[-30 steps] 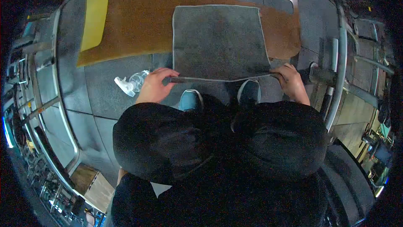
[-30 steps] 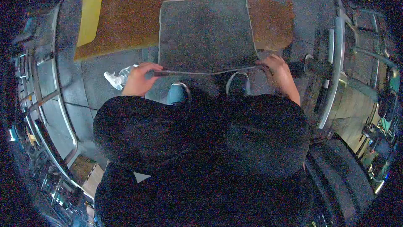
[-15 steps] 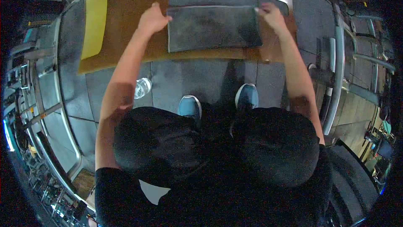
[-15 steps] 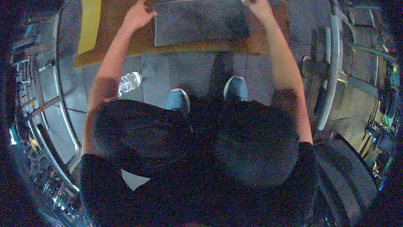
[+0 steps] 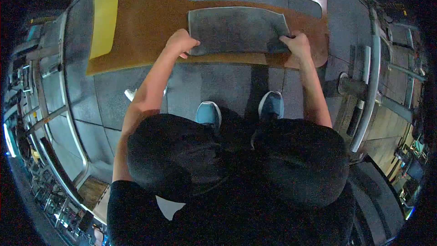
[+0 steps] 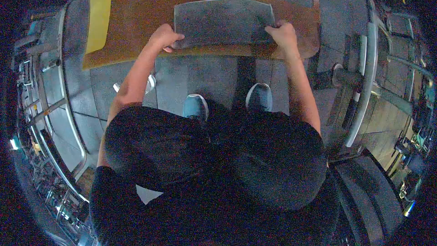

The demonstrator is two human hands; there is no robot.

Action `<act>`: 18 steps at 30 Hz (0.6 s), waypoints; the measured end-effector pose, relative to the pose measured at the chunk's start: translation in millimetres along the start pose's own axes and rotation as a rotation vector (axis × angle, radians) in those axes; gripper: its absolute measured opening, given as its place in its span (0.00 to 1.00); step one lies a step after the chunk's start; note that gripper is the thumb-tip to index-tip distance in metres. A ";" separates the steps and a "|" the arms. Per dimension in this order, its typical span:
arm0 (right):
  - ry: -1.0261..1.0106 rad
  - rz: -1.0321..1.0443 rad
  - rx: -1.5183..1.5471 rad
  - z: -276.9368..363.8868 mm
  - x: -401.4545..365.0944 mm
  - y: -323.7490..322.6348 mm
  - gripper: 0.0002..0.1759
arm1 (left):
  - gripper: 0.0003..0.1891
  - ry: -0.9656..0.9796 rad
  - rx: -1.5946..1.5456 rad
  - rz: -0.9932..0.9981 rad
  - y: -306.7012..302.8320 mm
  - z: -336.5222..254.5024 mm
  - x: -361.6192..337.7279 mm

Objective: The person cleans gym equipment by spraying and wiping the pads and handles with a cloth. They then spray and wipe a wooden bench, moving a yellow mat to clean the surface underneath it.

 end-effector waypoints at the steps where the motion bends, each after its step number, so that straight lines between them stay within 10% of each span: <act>1: -0.043 -0.056 0.050 -2.3 2.8 -0.2 0.24 | 0.31 -0.004 -0.003 -0.001 1.8 1.6 -0.6; 7: -0.415 -0.310 0.104 72.7 -0.7 4.4 0.21 | 0.25 -0.044 0.037 -0.124 19.8 -0.4 -33.6; 12: -0.694 -0.026 0.119 197.4 -59.9 73.0 0.29 | 0.33 0.103 0.090 -0.462 48.1 23.1 -43.9; 18: -0.896 0.309 -0.136 183.1 -65.2 142.2 0.47 | 0.23 0.426 -0.270 -0.662 90.2 51.2 -100.4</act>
Point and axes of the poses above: each hand's wrist, its own x-axis towards the middle knuckle, its own y-axis out of the palm, z = x × y, the point moved 1 cm from there along x, towards the middle knuckle, and after that the axes turned 5 degrees about x, right-handed, at the moved point
